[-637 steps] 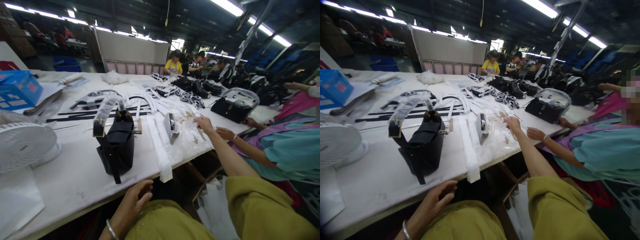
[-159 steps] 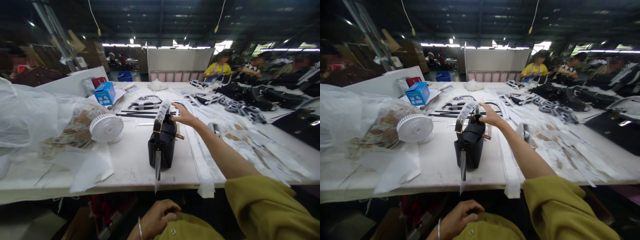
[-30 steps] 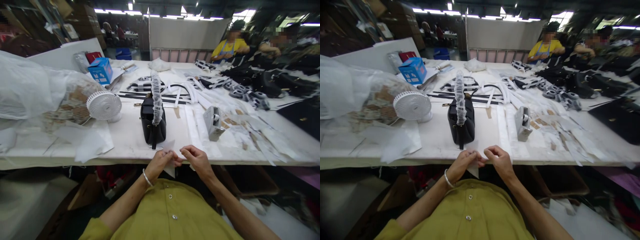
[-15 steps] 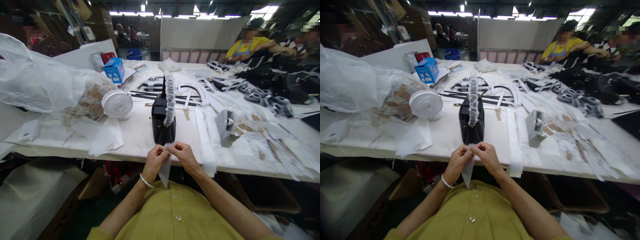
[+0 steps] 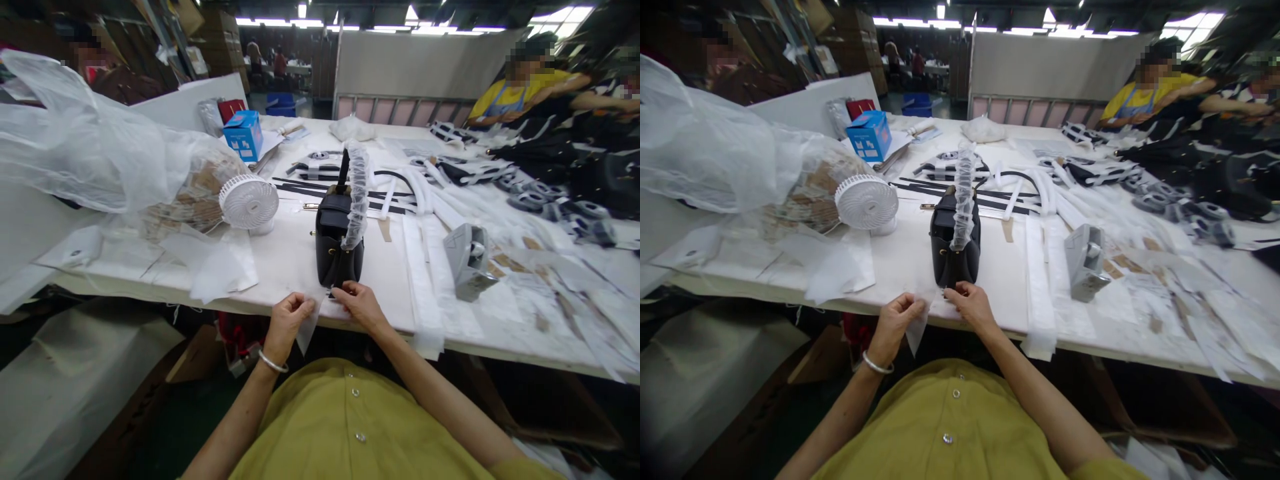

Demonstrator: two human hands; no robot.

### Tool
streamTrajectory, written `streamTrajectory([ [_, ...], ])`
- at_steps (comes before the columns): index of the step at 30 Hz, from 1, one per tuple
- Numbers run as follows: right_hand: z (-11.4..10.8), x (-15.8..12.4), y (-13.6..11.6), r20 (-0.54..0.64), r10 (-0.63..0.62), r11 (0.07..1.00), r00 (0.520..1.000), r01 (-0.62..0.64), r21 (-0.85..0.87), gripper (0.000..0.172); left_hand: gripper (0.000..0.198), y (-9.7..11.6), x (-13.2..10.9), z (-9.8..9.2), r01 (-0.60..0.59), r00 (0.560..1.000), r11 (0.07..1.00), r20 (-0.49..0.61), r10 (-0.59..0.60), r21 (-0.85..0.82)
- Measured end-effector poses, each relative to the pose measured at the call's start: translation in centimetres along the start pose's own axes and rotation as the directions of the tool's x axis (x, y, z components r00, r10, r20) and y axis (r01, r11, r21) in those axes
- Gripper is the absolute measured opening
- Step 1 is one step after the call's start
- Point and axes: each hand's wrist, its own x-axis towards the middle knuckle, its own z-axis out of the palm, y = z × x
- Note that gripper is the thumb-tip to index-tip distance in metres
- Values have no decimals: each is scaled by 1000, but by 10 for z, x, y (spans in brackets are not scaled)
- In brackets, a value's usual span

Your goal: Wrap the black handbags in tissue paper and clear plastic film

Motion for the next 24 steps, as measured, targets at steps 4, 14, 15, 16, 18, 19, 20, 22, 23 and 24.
streamTrajectory([
  [4, -3, -14, -21, 163, -70, 962, 984, 23, 272, 36, 32, 3, -2, -6, -41, 999, 994, -28, 44, 103],
  [14, -4, -36, -57, 163, -48, 786, 985, -63, 615, 35, 33, 9, -9, -14, -46, 998, 977, 52, 36, 210],
  [15, -3, -35, -56, 155, -57, 787, 986, -51, 614, 34, 33, 10, -11, -14, -38, 998, 978, 65, 25, 205],
  [16, -3, -35, -54, 151, -61, 792, 987, -44, 608, 34, 32, 10, -12, -15, -30, 997, 980, 75, 15, 197],
  [18, -2, -34, -52, 147, -61, 811, 987, -37, 583, 34, 32, 11, -14, -16, -18, 996, 984, 91, 2, 177],
  [19, -2, -33, -51, 147, -62, 822, 987, -33, 568, 34, 32, 10, -15, -17, -19, 995, 985, 98, 2, 171],
  [20, -2, -33, -50, 148, -63, 832, 987, -30, 554, 35, 31, 10, -15, -17, -23, 995, 986, 104, 5, 168],
  [22, -2, -33, -49, 154, -65, 850, 986, -26, 527, 36, 31, 8, -16, -19, -35, 993, 985, 116, 15, 166],
  [23, -3, -33, -49, 157, -66, 858, 985, -24, 512, 36, 30, 7, -16, -20, -40, 992, 985, 121, 20, 165],
  [24, -3, -33, -48, 160, -67, 869, 985, -22, 495, 36, 30, 6, -16, -20, -43, 992, 986, 126, 23, 163],
])
